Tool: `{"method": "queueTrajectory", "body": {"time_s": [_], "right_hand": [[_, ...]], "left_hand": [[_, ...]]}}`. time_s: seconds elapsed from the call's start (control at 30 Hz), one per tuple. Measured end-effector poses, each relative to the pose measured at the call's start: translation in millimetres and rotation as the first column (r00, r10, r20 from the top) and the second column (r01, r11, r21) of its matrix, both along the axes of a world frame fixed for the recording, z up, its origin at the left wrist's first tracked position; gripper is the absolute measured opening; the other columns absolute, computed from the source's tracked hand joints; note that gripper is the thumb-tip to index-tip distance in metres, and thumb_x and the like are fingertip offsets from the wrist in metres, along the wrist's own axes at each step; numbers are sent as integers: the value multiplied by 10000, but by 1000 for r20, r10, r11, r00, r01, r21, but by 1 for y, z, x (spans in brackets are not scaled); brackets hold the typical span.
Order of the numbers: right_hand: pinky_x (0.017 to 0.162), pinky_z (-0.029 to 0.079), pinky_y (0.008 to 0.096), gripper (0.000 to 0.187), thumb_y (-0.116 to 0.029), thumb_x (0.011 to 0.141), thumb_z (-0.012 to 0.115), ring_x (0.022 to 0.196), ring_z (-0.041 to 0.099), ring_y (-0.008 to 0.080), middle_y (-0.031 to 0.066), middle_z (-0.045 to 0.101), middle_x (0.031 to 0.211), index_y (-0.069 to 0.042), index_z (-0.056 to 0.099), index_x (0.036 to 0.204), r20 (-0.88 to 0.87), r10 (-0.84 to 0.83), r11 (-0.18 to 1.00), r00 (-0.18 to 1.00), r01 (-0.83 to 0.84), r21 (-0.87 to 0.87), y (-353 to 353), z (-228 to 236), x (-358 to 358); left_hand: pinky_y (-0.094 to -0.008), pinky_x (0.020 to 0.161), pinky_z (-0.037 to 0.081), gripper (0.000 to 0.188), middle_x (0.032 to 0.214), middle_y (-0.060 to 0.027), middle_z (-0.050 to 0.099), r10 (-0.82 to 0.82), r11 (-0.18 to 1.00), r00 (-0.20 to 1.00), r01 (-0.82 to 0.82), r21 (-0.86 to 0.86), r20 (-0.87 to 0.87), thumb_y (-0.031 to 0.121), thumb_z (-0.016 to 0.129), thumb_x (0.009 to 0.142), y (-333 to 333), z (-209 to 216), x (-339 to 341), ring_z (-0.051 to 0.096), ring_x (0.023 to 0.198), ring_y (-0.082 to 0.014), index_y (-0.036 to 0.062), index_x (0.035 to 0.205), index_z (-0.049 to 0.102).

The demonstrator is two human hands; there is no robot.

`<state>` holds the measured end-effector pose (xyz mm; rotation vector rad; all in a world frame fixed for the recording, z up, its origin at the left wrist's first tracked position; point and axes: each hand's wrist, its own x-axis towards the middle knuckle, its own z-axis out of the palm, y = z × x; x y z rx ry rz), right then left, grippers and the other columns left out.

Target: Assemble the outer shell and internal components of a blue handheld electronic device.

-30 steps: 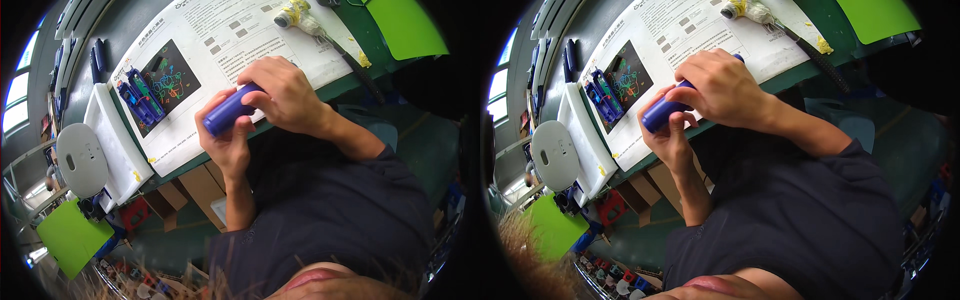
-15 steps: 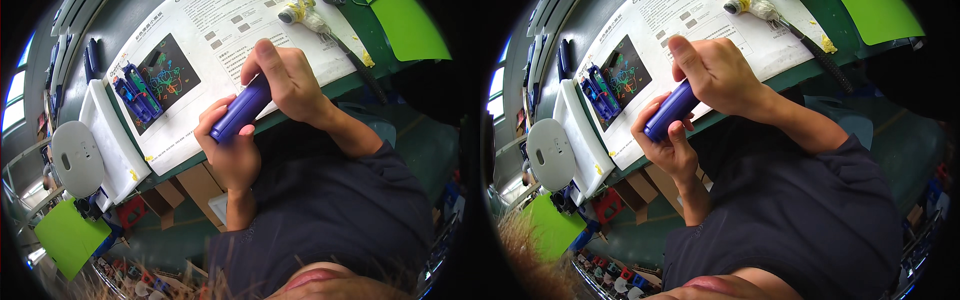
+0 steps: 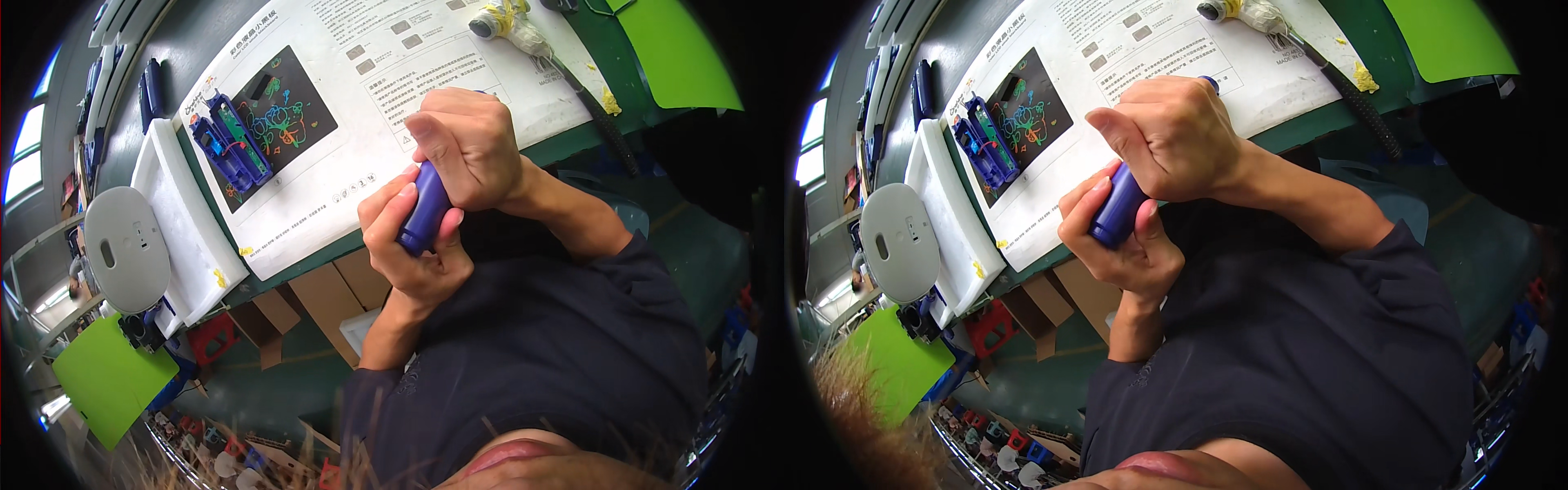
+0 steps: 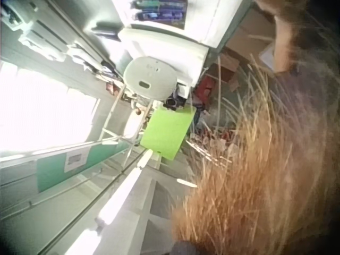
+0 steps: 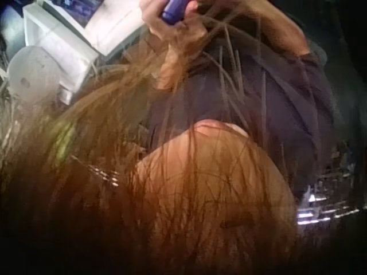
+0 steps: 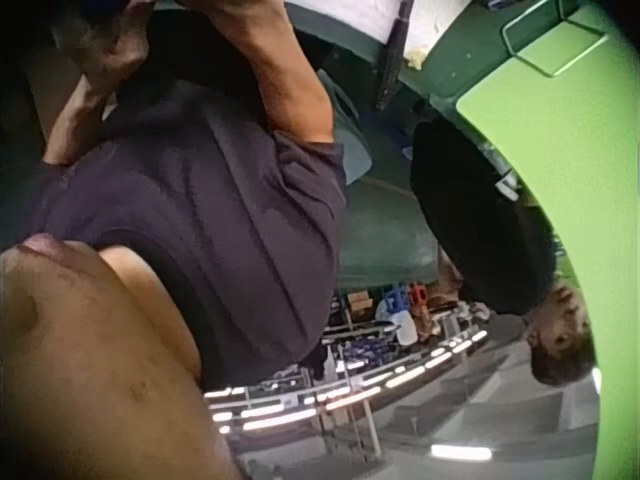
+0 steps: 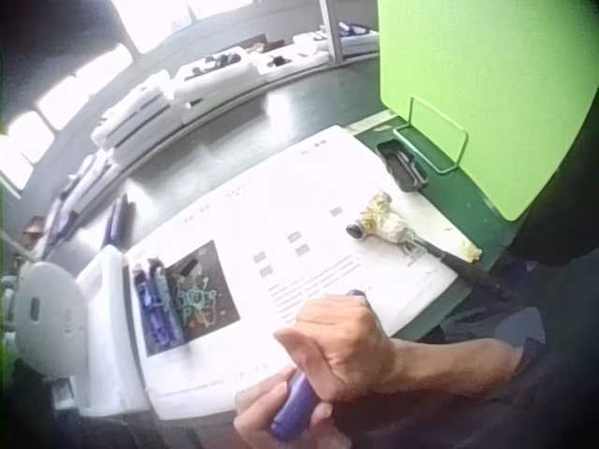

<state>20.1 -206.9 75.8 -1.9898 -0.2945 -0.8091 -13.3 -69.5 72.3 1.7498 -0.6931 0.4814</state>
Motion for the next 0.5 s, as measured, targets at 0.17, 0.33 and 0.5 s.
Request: {"method": "queueTrajectory", "body": {"time_s": [0.17,0.33,0.5], "right_hand": [[567,437,377,382,-247,998,492,616,551,296,115,574,687,-8,571,711,-96,18,979,995,-38,-202,-19,8,3],[801,506,315,405,-362,1049,440,967,633,174,81,664,1034,-31,669,1094,-222,-63,941,973,132,310,-58,18,-3],[872,489,299,451,-358,1062,381,1037,616,156,113,662,1132,4,617,1191,-403,249,836,881,15,549,-66,17,-14]], "left_hand": [[-380,940,484,406,1156,-244,570,-90,989,979,66,-131,-185,155,711,899,4,-12,7,609,1030,-303,-9,1166,454],[-317,718,555,408,1274,-253,486,-269,881,884,65,-470,-382,137,675,920,11,-16,8,628,872,-230,17,1191,395],[-318,677,513,462,1296,-246,474,-267,880,883,61,-472,-385,276,679,929,14,-16,8,611,821,-243,18,1203,413]]}}
